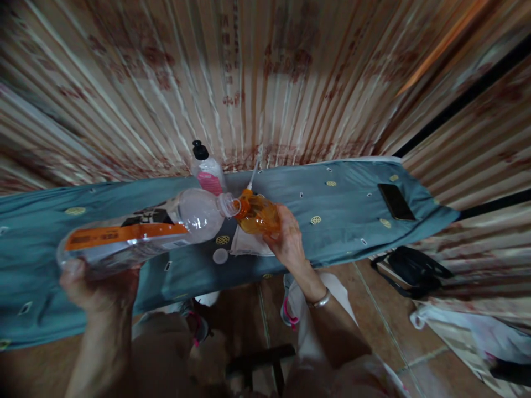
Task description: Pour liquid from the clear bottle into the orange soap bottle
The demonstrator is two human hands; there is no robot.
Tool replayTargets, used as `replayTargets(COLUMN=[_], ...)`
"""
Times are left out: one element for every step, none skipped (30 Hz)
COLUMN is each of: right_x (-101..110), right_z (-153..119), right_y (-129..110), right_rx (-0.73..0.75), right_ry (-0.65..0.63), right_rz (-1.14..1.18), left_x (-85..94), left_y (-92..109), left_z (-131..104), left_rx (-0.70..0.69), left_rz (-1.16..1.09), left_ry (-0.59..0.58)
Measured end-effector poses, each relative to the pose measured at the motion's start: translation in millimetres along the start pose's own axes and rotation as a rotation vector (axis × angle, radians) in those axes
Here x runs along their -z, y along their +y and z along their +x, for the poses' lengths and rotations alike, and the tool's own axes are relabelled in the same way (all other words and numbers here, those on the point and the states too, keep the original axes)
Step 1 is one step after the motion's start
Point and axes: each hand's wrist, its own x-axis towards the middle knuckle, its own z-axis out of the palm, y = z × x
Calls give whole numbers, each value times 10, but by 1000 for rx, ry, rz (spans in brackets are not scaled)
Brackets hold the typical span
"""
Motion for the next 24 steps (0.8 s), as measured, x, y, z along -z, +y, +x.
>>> replayTargets(right_x=[2, 3, 4, 5, 5, 6, 6, 5, 5, 5, 5, 4, 4, 3, 3, 3, 4, 4, 5, 6, 6, 7, 8, 9], right_z=[-3, -5, -8, -10, -11, -13, -14, -15, -17, -18, -19, -20, -20, -20, -19, -17, -15, -13, -11, -9, -8, -8, -8, -9], right_y=[-1, -1, -2, -2, -3, -4, -5, -5, -4, -2, 1, 6, 10, 14, 16, 16, 14, 11, 7, 2, -1, -4, -4, -3], right_rx=[5, 11, 16, 21, 25, 28, 29, 29, 28, 30, 36, 43, 53, 64, 73, 80, 83, 86, 89, 91, 93, 93, 91, 90], right_ry=[-1, 0, 3, 7, 10, 12, 11, 11, 10, 11, 16, 21, 25, 29, 30, 32, 33, 36, 40, 44, 48, 48, 45, 41], right_rz=[-2, -3, -5, -6, -6, -5, -4, -3, -1, 1, 2, 0, -4, -8, -11, -13, -13, -14, -16, -19, -22, -26, -29, -31], left_x=[-9, -19, -28, -34, -38, -38, -36, -33, -29, -26, -23, -21, -19, -17, -15, -13, -11, -10, -9, -10, -13, -17, -22, -27], left_y=[14, 28, 40, 49, 55, 57, 55, 49, 41, 32, 24, 17, 12, 10, 10, 12, 15, 18, 22, 25, 28, 31, 33, 35], left_z=[-4, -6, -5, -1, 7, 19, 34, 49, 65, 79, 90, 97, 101, 102, 101, 98, 95, 92, 90, 90, 90, 91, 93, 94], left_rx=[-24, -25, -59, -53, -25, -36, -43, -65, -91, -104, -115, -124, -127, -133, -138, -133, -124, -114, -113, -123, -135, -151, -163, -167], left_rz=[-3, -5, -18, -23, -20, -25, -28, -28, -32, -36, -39, -43, -46, -47, -47, -46, -45, -43, -42, -42, -41, -40, -40, -39], left_ry=[12, 11, 52, 48, 22, 26, 22, 19, 26, 30, 35, 40, 41, 43, 48, 51, 52, 47, 40, 31, 20, 12, 8, 6])
